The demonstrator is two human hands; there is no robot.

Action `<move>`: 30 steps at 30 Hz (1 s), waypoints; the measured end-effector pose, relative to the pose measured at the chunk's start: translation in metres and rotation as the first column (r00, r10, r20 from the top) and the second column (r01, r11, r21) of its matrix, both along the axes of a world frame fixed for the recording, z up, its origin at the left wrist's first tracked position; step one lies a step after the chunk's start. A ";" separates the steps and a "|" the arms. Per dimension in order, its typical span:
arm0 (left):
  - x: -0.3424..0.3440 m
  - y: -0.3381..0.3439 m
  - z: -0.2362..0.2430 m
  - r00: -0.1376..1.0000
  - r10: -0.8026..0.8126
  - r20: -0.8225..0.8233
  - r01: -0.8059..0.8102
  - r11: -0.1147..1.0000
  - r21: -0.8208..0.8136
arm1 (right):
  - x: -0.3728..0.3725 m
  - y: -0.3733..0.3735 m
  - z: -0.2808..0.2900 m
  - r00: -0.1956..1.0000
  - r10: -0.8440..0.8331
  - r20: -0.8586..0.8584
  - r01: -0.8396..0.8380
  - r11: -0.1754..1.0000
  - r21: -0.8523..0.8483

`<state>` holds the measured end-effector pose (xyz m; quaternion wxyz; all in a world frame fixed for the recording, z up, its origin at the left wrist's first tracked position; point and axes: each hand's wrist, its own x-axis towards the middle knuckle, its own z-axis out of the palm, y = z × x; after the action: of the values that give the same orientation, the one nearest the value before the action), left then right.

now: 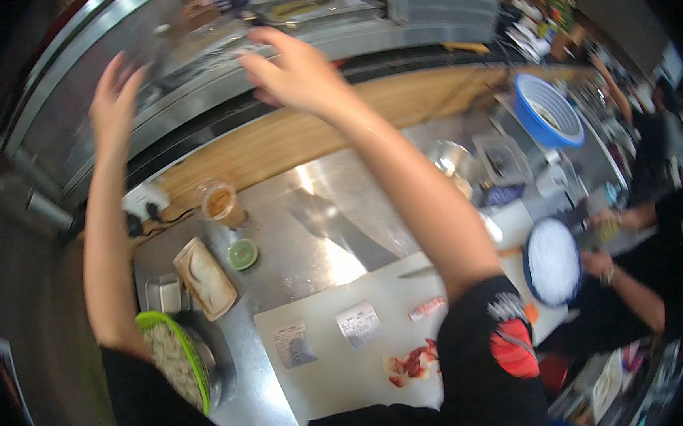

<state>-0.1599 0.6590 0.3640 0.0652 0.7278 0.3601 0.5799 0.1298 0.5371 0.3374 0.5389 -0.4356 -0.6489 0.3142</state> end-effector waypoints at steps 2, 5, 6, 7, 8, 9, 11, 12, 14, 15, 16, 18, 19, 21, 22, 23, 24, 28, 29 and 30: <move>0.041 0.038 0.017 0.972 0.171 0.161 -0.152 0.981 -0.121 | 0.037 -0.099 -0.016 0.972 -0.038 0.231 0.016 0.995 0.098; 0.085 0.056 0.011 0.916 0.372 0.151 -0.381 0.924 0.033 | 0.105 -0.255 -0.037 0.966 -0.257 -0.025 0.250 0.955 -0.159; 0.089 0.058 0.012 0.918 0.357 0.172 -0.365 0.931 0.015 | 0.130 -0.298 -0.046 0.922 -0.388 0.005 0.385 0.913 -0.137; 0.092 0.062 0.015 0.929 0.322 0.183 -0.327 0.945 -0.003 | 0.153 -0.337 -0.061 0.872 -0.479 -0.102 0.469 0.876 -0.111; 0.102 0.065 0.014 0.936 0.247 0.250 -0.250 0.968 -0.021 | 0.172 -0.378 -0.080 0.795 -0.586 -0.159 0.577 0.810 -0.101; 0.114 0.070 0.017 0.951 0.244 0.191 -0.236 0.970 -0.064 | 0.187 -0.421 -0.100 0.712 -0.674 -0.196 0.662 0.737 -0.132; 0.155 0.079 0.011 0.979 0.118 0.168 -0.111 0.993 -0.049 | 0.212 -0.492 -0.157 0.514 -0.795 -0.321 0.827 0.559 -0.059; 0.177 0.082 0.011 0.989 0.097 0.115 -0.086 0.991 -0.098 | 0.221 -0.526 -0.189 0.272 -0.872 -0.407 0.929 0.349 -0.127; 0.234 0.081 0.011 0.993 0.018 0.114 -0.007 0.996 -0.093 | 0.236 -0.584 -0.253 -0.037 -0.834 -0.551 0.973 0.095 -0.209; 0.261 0.076 0.013 0.991 -0.024 0.129 0.038 0.994 -0.104 | 0.237 -0.610 -0.286 -0.152 -0.868 -0.472 0.953 -0.003 -0.303; 0.286 0.072 0.016 0.996 -0.025 0.090 0.032 0.996 -0.078 | 0.237 -0.633 -0.316 -0.229 -0.905 -0.359 0.926 -0.089 -0.366; 0.340 0.065 0.014 1.000 -0.019 0.000 0.019 0.998 -0.053 | 0.230 -0.664 -0.376 -0.363 -0.910 -0.199 0.819 -0.209 -0.535; 0.368 0.064 0.011 0.997 -0.069 -0.028 0.067 0.996 -0.057 | 0.222 -0.676 -0.404 -0.443 -0.887 -0.126 0.710 -0.262 -0.654; 0.406 0.066 0.009 0.983 -0.160 -0.093 0.157 0.987 -0.034 | 0.212 -0.688 -0.455 -0.547 -0.811 -0.210 0.492 -0.108 -0.864; 0.413 0.065 0.010 0.975 -0.047 -0.215 0.053 0.998 0.018 | 0.208 -0.685 -0.480 -0.424 -0.884 -0.196 0.454 -0.020 -0.891; 0.418 0.063 0.011 0.976 -0.188 -0.106 0.179 0.980 -0.084 | 0.204 -0.679 -0.504 -0.327 -0.930 -0.169 0.396 0.027 -0.918; 0.415 0.055 0.011 0.948 -0.318 -0.023 0.314 0.943 -0.113 | 0.195 -0.670 -0.528 -0.318 -0.908 -0.274 0.342 0.160 -0.926; 0.389 -0.040 0.006 0.892 -0.433 -0.127 0.397 0.887 -0.233 | 0.192 -0.654 -0.580 -0.177 -0.875 -0.451 0.215 0.412 -0.885; 0.379 -0.084 0.000 0.860 -0.485 -0.158 0.440 0.862 -0.253 | 0.192 -0.654 -0.586 -0.121 -0.892 -0.435 0.196 0.408 -0.892; 0.370 -0.133 -0.009 0.801 -0.523 -0.291 0.488 0.852 -0.187 | 0.191 -0.654 -0.589 -0.114 -0.902 -0.417 0.023 0.417 -0.909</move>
<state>0.2098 0.5261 0.3549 0.1931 0.8799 0.1877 0.3914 0.3210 -0.1174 -0.2515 0.6846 -0.5055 0.2587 0.4570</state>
